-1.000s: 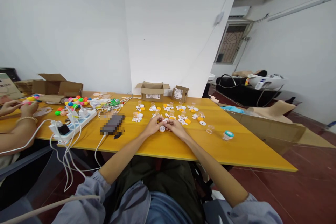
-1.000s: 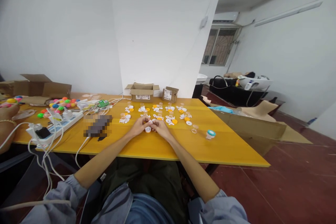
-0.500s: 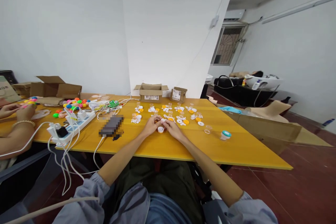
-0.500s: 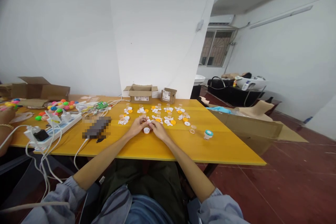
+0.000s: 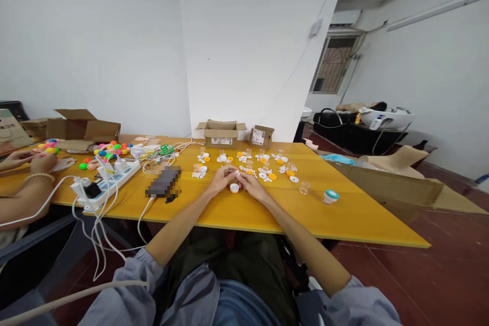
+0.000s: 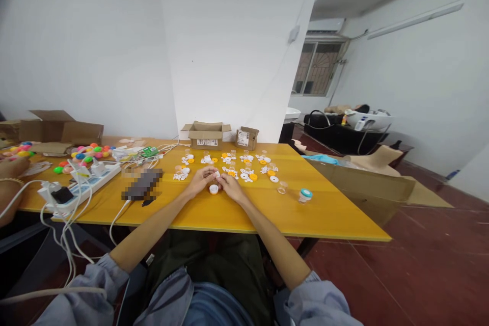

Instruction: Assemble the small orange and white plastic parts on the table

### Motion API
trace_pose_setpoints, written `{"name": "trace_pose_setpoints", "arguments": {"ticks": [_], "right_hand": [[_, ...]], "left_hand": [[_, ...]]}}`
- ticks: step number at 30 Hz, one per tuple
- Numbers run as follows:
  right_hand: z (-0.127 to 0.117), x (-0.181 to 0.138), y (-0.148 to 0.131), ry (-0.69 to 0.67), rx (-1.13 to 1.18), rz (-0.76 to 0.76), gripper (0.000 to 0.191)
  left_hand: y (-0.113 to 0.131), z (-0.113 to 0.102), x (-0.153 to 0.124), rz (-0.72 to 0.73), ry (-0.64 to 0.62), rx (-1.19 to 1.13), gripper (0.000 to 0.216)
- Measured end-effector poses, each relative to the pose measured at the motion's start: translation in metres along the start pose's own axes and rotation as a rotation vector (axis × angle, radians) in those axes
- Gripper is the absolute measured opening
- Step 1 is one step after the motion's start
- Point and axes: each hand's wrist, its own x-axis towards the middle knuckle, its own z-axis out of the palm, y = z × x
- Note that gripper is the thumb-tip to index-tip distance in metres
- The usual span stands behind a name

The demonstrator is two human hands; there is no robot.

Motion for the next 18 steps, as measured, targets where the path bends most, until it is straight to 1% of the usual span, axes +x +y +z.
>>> {"name": "trace_pose_setpoints", "arguments": {"ticks": [3, 10, 18], "right_hand": [[0.0000, -0.0016, -0.0020, 0.006, -0.006, -0.014, 0.044], [0.0008, -0.0038, -0.0059, -0.016, 0.017, -0.015, 0.048], [0.0002, -0.0045, -0.0065, -0.021, 0.051, 0.000, 0.042]], "left_hand": [[0.0039, 0.0001, -0.0019, -0.019, -0.010, -0.037, 0.029], [0.0082, -0.0008, -0.0030, -0.094, -0.039, -0.101, 0.034], [0.0096, -0.0027, -0.0042, -0.102, -0.064, -0.118, 0.029]]}}
